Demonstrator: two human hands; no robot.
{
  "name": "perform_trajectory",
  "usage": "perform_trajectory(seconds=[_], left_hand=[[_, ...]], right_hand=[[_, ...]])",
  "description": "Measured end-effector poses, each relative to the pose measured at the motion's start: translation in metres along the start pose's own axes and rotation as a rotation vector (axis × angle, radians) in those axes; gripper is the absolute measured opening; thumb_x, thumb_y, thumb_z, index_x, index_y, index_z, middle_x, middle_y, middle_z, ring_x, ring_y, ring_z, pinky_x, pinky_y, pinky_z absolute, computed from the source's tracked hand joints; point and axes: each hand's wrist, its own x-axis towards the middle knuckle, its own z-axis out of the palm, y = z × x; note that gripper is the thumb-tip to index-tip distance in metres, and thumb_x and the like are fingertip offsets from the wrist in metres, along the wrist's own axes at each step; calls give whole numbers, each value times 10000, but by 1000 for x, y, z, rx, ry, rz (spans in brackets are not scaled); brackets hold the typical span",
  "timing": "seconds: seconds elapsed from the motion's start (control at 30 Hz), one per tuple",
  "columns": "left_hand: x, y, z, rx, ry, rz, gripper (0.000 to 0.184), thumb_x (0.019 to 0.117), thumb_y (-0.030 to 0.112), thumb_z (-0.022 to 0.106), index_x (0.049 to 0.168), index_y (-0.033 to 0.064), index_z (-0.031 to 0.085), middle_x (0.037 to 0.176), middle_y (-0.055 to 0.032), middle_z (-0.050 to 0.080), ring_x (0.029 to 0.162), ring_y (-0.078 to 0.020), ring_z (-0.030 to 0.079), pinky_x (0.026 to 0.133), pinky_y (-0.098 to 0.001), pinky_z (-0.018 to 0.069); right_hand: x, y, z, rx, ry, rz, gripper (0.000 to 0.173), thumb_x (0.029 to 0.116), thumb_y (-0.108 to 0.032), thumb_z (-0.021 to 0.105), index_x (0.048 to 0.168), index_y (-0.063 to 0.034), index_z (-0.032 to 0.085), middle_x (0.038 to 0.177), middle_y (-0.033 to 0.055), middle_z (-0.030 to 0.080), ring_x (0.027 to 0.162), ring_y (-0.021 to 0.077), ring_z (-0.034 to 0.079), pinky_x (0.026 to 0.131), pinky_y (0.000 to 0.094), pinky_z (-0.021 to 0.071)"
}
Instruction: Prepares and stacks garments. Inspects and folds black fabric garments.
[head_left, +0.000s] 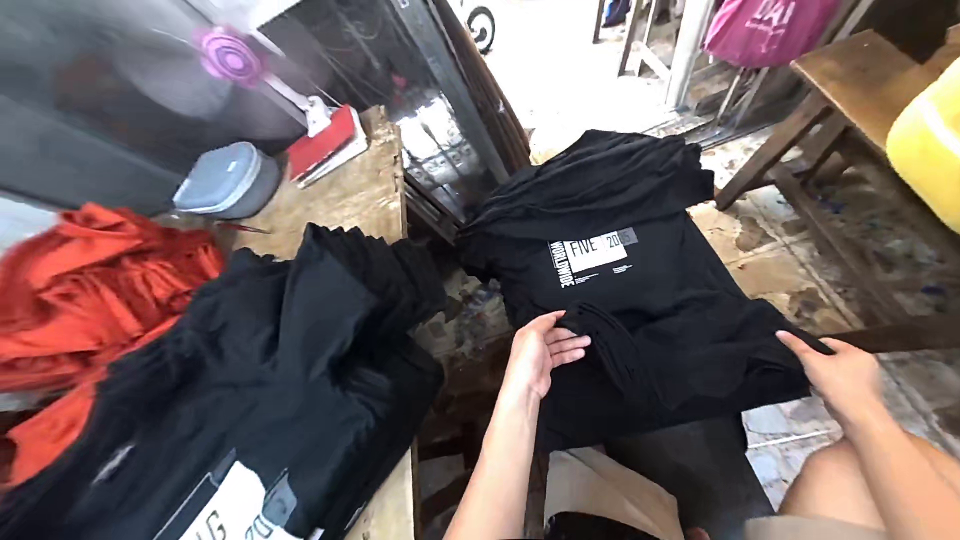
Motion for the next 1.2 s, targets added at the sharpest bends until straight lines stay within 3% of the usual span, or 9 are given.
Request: perform_trajectory(seconds=[0.33,0.5,0.67,0.77,0.87,1.0,1.03,1.1,1.2], left_hand=[[-12,-10,-6,8,-77,51,259,1037,136,598,1226,-39,618,910,-204,713,778,-302,741,719,-430,641],[-16,-18,-10,22,-79,113,454,869,-114,715,1295,-54,571,902,-202,722,801,-295,747,748,-421,643],[-11,-33,-24,-61,-107,146,452,854,-149,679,1283,-38,590,841,-167,678,786,-284,724,795,-448,638],[-10,-40,-36,73,-40,95,237,1006,174,534,1129,3,643,935,-163,681,826,-268,695,740,-432,607],[-19,-37,-46,577,127,162,92,934,144,687,874,89,642,910,-94,671,850,-222,663,721,-425,564],[-46,-19,-53,234,-22,654,572,934,62,678,1459,147,465,1164,-53,702,1031,-185,699,891,-413,608],[-43,-27,-53,157,44,624,568,975,78,634,1506,136,442,1179,-78,697,1022,-204,705,888,-431,608],[-18,-71,-55,455,381,419,334,1029,255,625,1257,11,619,1040,-158,686,896,-262,690,792,-440,594],[9,-145,-60,964,404,-110,556,1040,439,532,1354,-10,626,1391,-285,572,1314,-404,556,1107,-553,443]], right_hand=[[7,3,3,79,32,23,522,921,-389,772,1131,81,686,1153,340,642,1115,466,600,967,678,426],[7,4,4,80,48,11,529,905,-397,789,1095,85,685,1120,329,645,1072,450,598,946,672,423],[31,43,13,315,139,-14,556,763,-498,875,1016,-24,735,914,135,705,817,252,645,782,540,520],[14,21,-1,485,156,30,473,825,-370,860,1085,-3,712,996,120,722,880,189,674,835,439,557],[-8,-15,-24,537,149,63,433,879,-254,808,1165,37,662,1113,134,683,986,168,642,916,408,530],[-18,-48,-40,579,160,21,359,920,-194,750,1172,29,626,1092,74,656,948,80,615,892,326,524],[-17,-50,-41,592,154,20,348,926,-198,742,1172,19,628,1081,57,656,935,61,611,881,307,524],[-11,-53,-45,560,148,21,304,937,-253,739,1097,-11,646,977,16,652,835,29,604,798,272,524],[-4,-58,-53,378,140,-40,355,935,-288,757,1041,39,670,954,115,661,840,135,608,817,385,519]])
